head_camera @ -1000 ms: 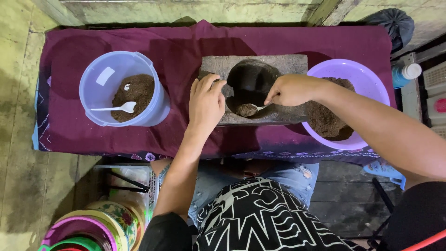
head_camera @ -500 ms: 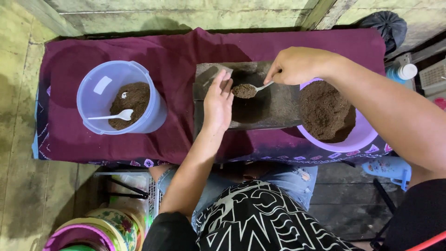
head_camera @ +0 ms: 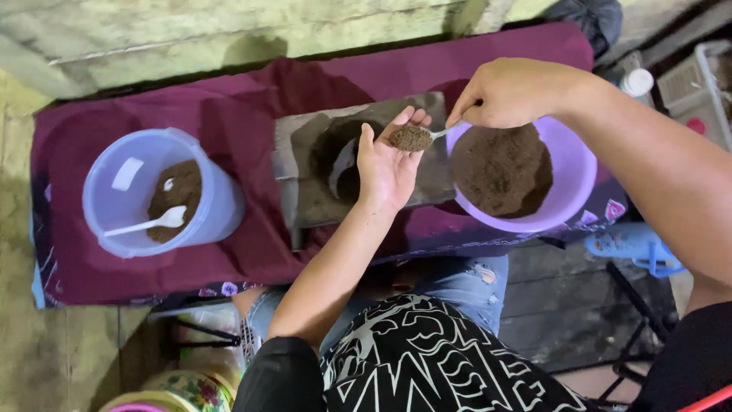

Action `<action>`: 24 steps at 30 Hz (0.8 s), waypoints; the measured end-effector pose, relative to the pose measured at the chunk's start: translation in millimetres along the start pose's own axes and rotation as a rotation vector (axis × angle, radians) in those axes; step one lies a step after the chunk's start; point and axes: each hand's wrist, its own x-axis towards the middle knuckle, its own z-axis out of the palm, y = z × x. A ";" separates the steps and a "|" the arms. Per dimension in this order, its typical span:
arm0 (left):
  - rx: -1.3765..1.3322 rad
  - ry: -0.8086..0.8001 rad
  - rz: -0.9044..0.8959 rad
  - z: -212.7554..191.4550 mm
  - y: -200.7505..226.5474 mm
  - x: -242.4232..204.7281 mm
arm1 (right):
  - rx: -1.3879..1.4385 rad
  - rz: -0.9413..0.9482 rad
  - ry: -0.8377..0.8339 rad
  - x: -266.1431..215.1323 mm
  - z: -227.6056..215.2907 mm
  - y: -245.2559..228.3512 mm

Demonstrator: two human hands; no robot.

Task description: Transferring brown powder from a plastic bowl into a stone mortar using a spoon.

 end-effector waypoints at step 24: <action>2.822 -0.586 0.583 -16.1 -112.7 157.2 | -0.429 0.234 0.657 -35.3 271.8 194.0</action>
